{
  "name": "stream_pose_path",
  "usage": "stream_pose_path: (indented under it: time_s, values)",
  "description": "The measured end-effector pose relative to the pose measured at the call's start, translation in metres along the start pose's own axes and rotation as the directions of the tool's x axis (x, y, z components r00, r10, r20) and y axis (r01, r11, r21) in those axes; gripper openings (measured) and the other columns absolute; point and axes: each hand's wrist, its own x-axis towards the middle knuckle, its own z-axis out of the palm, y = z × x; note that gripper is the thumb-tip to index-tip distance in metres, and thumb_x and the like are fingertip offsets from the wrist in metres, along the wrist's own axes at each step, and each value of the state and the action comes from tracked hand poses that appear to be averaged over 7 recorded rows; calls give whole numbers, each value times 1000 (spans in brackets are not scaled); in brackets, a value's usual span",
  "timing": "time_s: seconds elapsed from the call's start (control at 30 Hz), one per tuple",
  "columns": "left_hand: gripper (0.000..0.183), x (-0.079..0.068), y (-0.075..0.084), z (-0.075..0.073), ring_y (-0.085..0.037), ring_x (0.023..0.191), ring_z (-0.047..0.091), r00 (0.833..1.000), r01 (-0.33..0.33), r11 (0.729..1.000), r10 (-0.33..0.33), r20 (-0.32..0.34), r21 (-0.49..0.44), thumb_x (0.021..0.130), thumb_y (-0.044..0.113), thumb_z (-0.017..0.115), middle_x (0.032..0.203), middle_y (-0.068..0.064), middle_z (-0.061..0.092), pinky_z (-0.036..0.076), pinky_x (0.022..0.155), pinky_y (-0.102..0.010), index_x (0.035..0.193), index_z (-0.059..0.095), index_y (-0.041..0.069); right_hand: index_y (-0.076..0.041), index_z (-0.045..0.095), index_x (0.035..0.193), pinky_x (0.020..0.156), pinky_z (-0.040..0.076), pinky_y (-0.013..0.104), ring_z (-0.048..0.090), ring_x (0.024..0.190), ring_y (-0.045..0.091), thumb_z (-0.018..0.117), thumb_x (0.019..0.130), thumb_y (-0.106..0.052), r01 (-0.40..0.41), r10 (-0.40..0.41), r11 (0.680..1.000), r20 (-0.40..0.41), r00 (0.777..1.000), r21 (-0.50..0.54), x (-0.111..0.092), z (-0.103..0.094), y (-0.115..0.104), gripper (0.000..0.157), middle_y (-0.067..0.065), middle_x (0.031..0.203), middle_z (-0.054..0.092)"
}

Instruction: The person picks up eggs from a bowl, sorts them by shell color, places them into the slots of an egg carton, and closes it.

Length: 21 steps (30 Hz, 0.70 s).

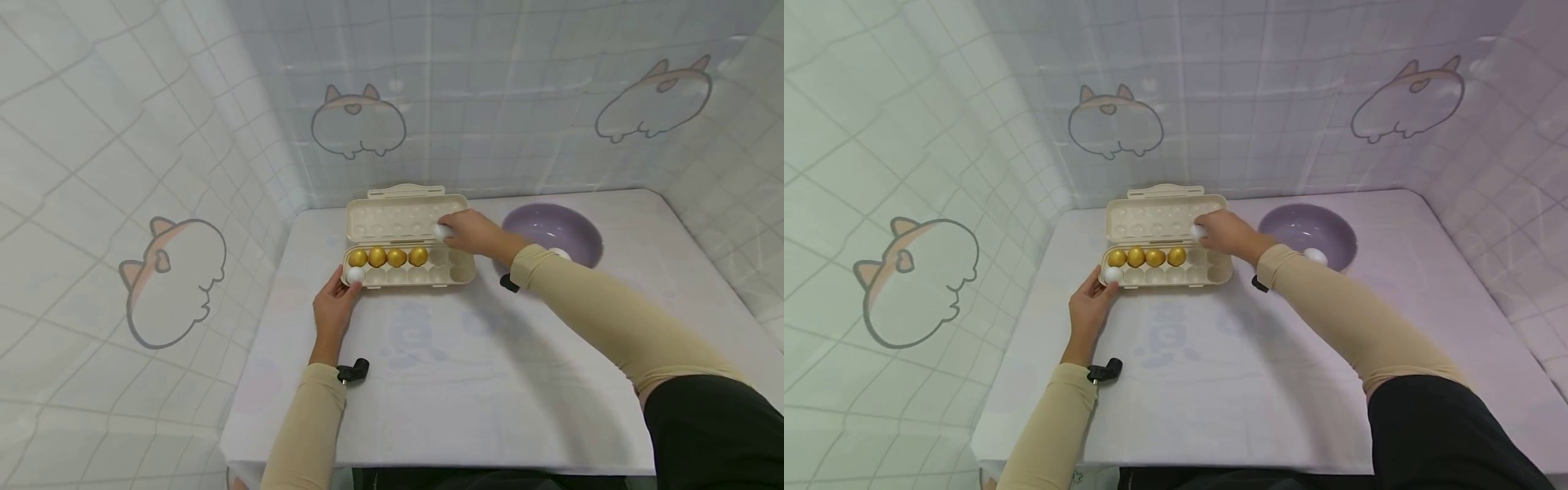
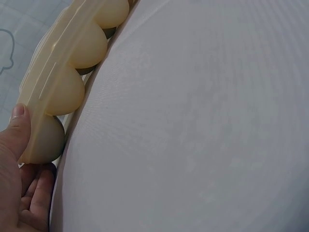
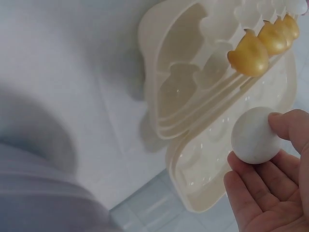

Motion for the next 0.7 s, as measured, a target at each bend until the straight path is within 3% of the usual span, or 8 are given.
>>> stream_pose_path:
  time_s: [0.47, 0.7]
  values:
    - [70, 1, 2, 0, -23, 135, 66, 1000, 4, 1000, -4, -7, 1, 90, 29, 86, 152, -11, 62, 57, 107, -25, 154, 57, 20, -1, 68, 135, 103, 59, 48, 71, 115, 32, 70, 100, -15, 12, -15, 998, 44, 999, 57, 15, 9, -21, 37, 16, 129, 75]
    - [71, 1, 4, 0, -24, 135, 66, 1000, 13, 1000, -13, -6, -9, 90, 28, 87, 152, -11, 62, 56, 108, -26, 154, 57, 20, 0, 69, 131, 100, 60, 46, 72, 110, 31, 70, 99, -13, 64, -65, 997, 41, 997, 32, 22, 16, -31, 34, 15, 124, 77]
